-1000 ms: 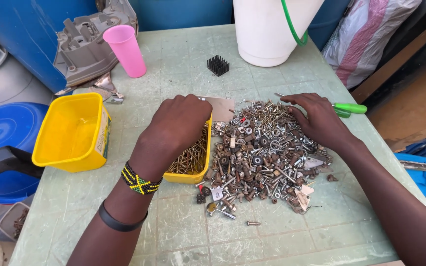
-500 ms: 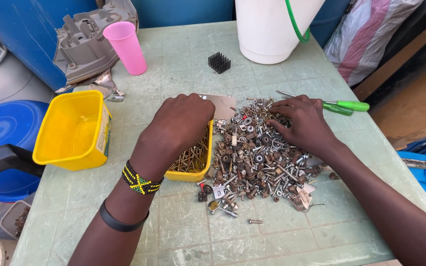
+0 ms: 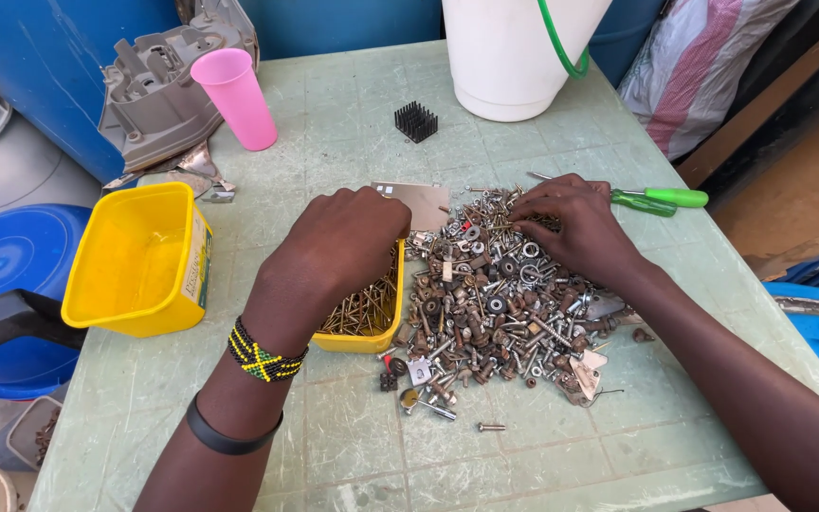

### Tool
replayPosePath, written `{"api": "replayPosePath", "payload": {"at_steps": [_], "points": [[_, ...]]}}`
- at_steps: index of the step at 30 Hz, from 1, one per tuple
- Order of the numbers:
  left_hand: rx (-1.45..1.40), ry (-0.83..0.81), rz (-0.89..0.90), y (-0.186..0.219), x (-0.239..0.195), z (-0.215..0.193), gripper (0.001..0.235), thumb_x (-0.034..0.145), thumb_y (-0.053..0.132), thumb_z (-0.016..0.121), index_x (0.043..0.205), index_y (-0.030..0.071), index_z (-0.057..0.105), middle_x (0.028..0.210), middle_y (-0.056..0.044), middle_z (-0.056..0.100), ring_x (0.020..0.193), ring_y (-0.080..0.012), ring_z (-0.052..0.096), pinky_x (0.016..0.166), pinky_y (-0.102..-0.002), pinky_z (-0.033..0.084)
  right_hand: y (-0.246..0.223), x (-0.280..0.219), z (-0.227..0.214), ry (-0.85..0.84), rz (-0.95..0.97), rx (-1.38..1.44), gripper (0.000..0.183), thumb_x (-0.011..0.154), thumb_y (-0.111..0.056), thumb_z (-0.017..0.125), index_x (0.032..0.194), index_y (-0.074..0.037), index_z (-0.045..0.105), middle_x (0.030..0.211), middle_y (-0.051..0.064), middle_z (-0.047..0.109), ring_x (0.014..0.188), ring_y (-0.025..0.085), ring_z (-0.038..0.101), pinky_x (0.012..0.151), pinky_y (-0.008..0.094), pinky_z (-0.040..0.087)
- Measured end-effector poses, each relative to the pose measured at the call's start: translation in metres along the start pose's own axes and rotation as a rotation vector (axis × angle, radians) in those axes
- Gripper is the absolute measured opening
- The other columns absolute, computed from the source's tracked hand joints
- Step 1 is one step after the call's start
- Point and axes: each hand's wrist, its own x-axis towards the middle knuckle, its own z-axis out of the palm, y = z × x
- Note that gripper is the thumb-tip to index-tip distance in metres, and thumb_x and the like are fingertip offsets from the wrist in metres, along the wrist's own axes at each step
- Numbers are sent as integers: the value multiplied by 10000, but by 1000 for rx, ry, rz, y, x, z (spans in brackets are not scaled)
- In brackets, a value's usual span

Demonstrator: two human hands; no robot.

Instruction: Sorting a mixed pile of metal hardware including screws, bolts, and nuts into separate yellow plastic containers.

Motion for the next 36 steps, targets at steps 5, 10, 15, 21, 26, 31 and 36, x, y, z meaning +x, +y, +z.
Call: {"api": "replayPosePath", "payload": {"at_steps": [5, 10, 15, 21, 26, 31, 36], "points": [[-7, 28, 31, 4, -1, -5, 247, 833, -74, 554, 910, 55, 750, 735, -143, 711, 684, -354, 730, 639, -483, 575, 11, -5, 9, 47, -75, -112, 73, 939, -219, 706, 980, -159, 702, 998, -41, 721, 1103, 214, 618, 965, 420, 331], [-9, 80, 66, 7, -4, -16, 265, 832, -92, 521, 920, 26, 741, 718, -161, 706, 675, -377, 728, 641, -495, 574, 7, 0, 1, 126, -132, -102, 65, 993, -228, 648, 1009, -165, 655, 948, -54, 712, 1064, 184, 627, 966, 391, 337], [-39, 114, 118, 11, -4, -11, 263, 823, -50, 538, 945, 61, 743, 757, -135, 715, 749, -393, 730, 739, -516, 571, -14, -5, -5, 24, -175, -154, 89, 947, -259, 677, 980, -197, 731, 954, -54, 713, 1050, 191, 609, 947, 390, 332], [-46, 89, 116, 12, -5, -11, 243, 834, -22, 566, 978, 56, 746, 828, -157, 737, 831, -420, 724, 778, -538, 558, -8, -4, 1, -36, -111, -238, 134, 917, -323, 686, 1001, -234, 741, 1008, -58, 681, 1097, 191, 583, 975, 429, 342], [-89, 109, 96, 5, -11, -20, 297, 843, -72, 520, 1004, 50, 737, 908, -124, 757, 844, -389, 732, 800, -542, 556, 8, -2, 11, 13, -144, -279, 172, 952, -351, 633, 1018, -214, 715, 1016, -38, 659, 1081, 189, 595, 950, 411, 361], [-101, 173, 135, 9, -12, -17, 294, 881, -61, 509, 1038, 62, 725, 894, -125, 749, 819, -358, 737, 823, -547, 552, 2, -6, 9, 112, -129, -77, 162, 1002, -270, 614, 1123, -194, 691, 991, -39, 693, 1064, 197, 656, 943, 372, 384], [-309, 259, 325, 23, -9, -16, 255, 944, 159, 625, 1161, 42, 691, 898, -149, 736, 677, -283, 703, 789, -497, 547, -38, -16, -2, 63, 48, 643, 243, 963, -34, 593, 1169, 57, 682, 731, 193, 715, 597, 200, 651, 564, 284, 521]]}}
